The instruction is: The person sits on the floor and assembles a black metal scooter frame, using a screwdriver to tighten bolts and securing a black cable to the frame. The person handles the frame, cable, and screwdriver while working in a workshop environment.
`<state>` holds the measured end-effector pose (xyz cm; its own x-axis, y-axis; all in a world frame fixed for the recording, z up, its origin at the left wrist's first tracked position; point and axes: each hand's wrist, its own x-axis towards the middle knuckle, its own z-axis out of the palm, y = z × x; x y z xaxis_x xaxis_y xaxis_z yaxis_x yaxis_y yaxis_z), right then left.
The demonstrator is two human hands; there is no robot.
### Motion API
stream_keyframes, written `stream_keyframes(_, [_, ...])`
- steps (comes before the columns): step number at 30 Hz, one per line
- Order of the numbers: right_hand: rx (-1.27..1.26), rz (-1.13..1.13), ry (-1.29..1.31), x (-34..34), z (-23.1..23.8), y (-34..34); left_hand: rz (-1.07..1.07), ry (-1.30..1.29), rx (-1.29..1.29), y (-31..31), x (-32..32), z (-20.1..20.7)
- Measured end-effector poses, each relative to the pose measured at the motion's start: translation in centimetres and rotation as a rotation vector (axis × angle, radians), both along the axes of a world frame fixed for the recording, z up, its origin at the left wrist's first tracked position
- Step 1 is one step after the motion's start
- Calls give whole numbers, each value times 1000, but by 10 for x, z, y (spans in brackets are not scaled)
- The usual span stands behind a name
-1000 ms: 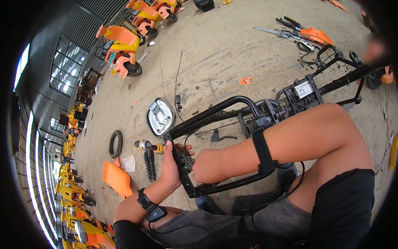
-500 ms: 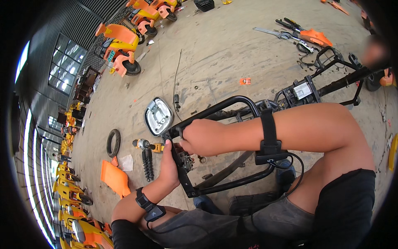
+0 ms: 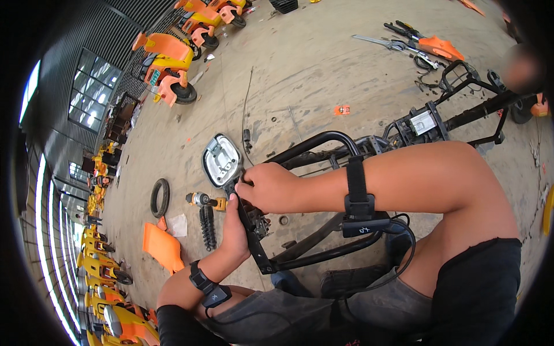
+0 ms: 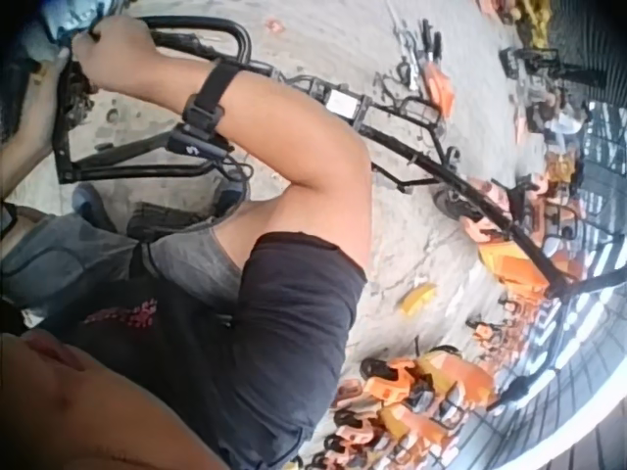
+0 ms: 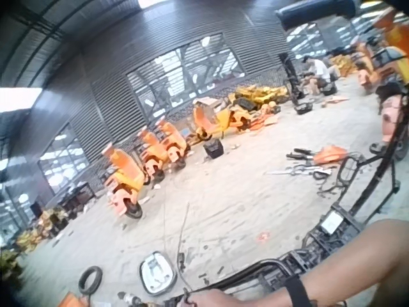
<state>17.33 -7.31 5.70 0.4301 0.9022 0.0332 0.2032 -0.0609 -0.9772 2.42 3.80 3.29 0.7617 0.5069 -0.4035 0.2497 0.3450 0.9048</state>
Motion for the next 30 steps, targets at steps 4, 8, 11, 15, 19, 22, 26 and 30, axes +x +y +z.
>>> stream_keyframes(4, [-40, 49, 141, 1, 3, 5, -14, -9, 10, 2, -2, -1])
stream_keyframes(8, [-22, 46, 211, -1, 9, 4, -57, -5, 11, 1, -1, 0])
stream_keyframes(11, [-28, 50, 252, 1, 9, 6, -35, -28, -33, 3, -1, -4])
stream_keyframes(15, [-32, 37, 279, 0, 6, 9, 5, -44, -1, -1, -1, -1])
stream_keyframes(19, [-32, -2, 261, -2, 5, 13, -5, -51, 7, -1, 0, -2])
stream_keyframes(22, [-74, -29, 218, -4, 9, 15, -17, -14, 18, 3, -2, -6])
stream_keyframes(26, [-123, -65, 136, -5, 12, 18, 17, -12, 16, 0, 0, -5])
stream_keyframes(30, [-46, -99, 0, -6, 2, 20, 14, 16, 2, -3, 1, 3])
